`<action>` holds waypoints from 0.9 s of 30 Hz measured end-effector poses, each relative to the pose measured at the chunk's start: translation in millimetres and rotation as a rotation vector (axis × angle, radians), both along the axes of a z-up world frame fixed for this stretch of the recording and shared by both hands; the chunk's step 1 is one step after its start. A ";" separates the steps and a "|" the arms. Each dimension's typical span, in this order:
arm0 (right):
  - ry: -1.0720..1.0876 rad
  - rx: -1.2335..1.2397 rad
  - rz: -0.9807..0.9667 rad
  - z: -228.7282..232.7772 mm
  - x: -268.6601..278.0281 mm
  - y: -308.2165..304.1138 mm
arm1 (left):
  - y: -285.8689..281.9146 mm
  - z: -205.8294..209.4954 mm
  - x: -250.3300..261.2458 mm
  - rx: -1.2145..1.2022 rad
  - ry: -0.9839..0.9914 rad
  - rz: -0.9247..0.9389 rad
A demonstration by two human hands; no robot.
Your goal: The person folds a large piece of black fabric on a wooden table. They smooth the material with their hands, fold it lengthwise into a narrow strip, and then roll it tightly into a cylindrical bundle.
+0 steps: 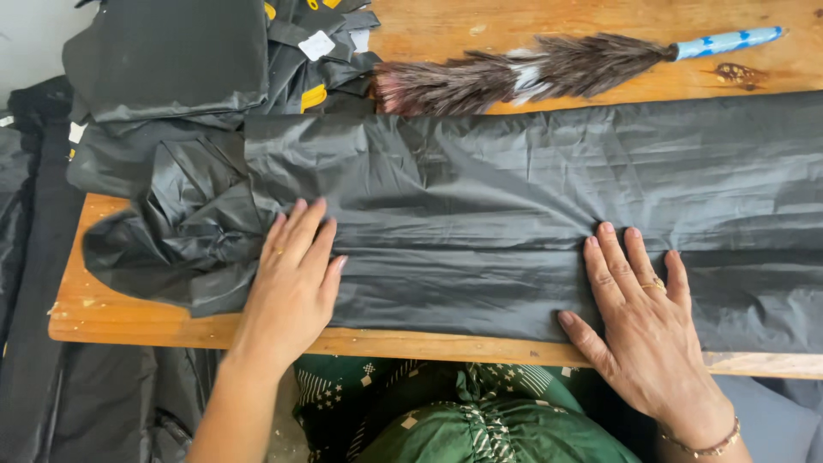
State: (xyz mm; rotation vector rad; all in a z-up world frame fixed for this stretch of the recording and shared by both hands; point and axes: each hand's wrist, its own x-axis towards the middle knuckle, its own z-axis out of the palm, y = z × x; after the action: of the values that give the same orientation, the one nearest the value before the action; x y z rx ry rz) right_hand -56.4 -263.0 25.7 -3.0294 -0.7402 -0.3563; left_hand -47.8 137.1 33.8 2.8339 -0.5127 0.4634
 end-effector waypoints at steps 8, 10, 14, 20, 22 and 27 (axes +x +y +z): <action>0.011 0.018 0.017 0.8 0.7 -1.6 | -19.1 32.9 -16.0 0.130 0.080 0.085; 0.001 0.011 0.015 1.8 2.5 -0.9 | -35.7 24.6 -5.7 0.204 0.062 0.097; 0.026 0.022 0.008 2.9 0.8 -2.1 | -48.1 5.0 18.1 0.032 -0.056 -0.009; 0.029 0.028 0.004 3.4 1.9 -0.4 | -44.4 -8.1 30.1 0.075 0.080 0.000; 0.020 0.028 -0.003 3.7 2.3 1.1 | -56.6 1.9 28.3 0.105 0.023 0.020; 0.011 -0.017 -0.013 4.9 1.4 4.5 | -153.4 37.5 -4.3 -0.171 -0.070 -0.268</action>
State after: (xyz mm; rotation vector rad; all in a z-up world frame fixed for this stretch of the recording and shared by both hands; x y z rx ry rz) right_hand -55.0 -258.6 30.7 -3.0509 -0.7263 -0.3344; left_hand -52.1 -16.3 71.4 2.5447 -0.8121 0.5274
